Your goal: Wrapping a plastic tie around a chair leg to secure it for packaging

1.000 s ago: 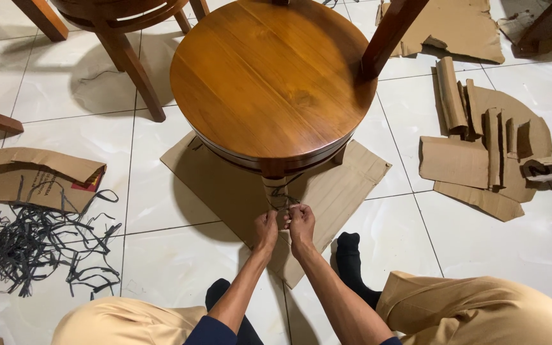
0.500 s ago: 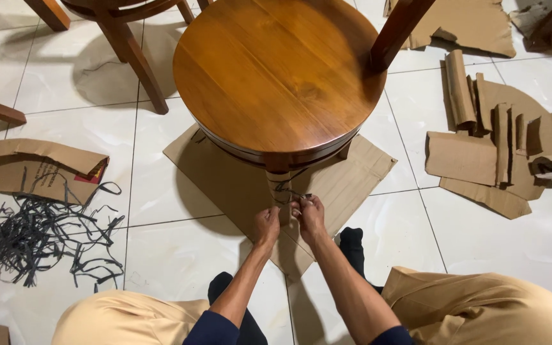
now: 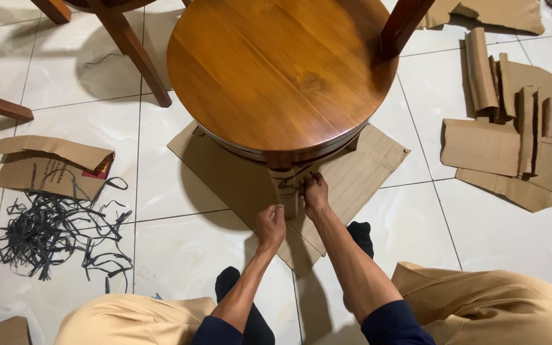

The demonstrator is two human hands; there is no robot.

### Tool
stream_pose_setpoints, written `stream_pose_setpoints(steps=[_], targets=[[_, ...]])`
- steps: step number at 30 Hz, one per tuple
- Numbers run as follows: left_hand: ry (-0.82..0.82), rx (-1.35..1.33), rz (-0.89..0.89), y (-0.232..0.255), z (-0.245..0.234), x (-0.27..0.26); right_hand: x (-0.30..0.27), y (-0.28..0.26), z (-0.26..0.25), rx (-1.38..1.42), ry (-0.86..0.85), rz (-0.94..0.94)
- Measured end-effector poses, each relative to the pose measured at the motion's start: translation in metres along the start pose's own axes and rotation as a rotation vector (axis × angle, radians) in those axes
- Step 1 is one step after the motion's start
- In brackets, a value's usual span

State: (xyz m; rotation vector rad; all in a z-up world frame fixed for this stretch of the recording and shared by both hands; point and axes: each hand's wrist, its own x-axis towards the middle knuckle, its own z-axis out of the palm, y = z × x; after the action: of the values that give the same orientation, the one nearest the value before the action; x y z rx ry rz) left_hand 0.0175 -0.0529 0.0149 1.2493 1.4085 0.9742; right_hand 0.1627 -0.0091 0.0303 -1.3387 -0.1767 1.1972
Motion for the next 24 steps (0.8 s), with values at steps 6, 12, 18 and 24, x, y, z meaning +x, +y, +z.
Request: stream_pose_setpoints(steps=[6, 12, 18, 24], targets=[[0.012, -0.016, 0.041, -0.016, -0.004, 0.003, 0.019, 0.002, 0.003, 0.030, -0.043, 0.068], [-0.053, 0.238, 0.055, 0.026, -0.020, 0.004, 0.034, 0.002, -0.011, -0.013, -0.147, 0.096], [-0.088, 0.745, 0.179, 0.077, -0.032, 0.021, 0.028, -0.011, -0.016, -0.014, -0.198, 0.096], [-0.166, 0.722, 0.092, 0.081, -0.013, 0.018, 0.009, -0.028, -0.016, -0.065, -0.226, 0.106]])
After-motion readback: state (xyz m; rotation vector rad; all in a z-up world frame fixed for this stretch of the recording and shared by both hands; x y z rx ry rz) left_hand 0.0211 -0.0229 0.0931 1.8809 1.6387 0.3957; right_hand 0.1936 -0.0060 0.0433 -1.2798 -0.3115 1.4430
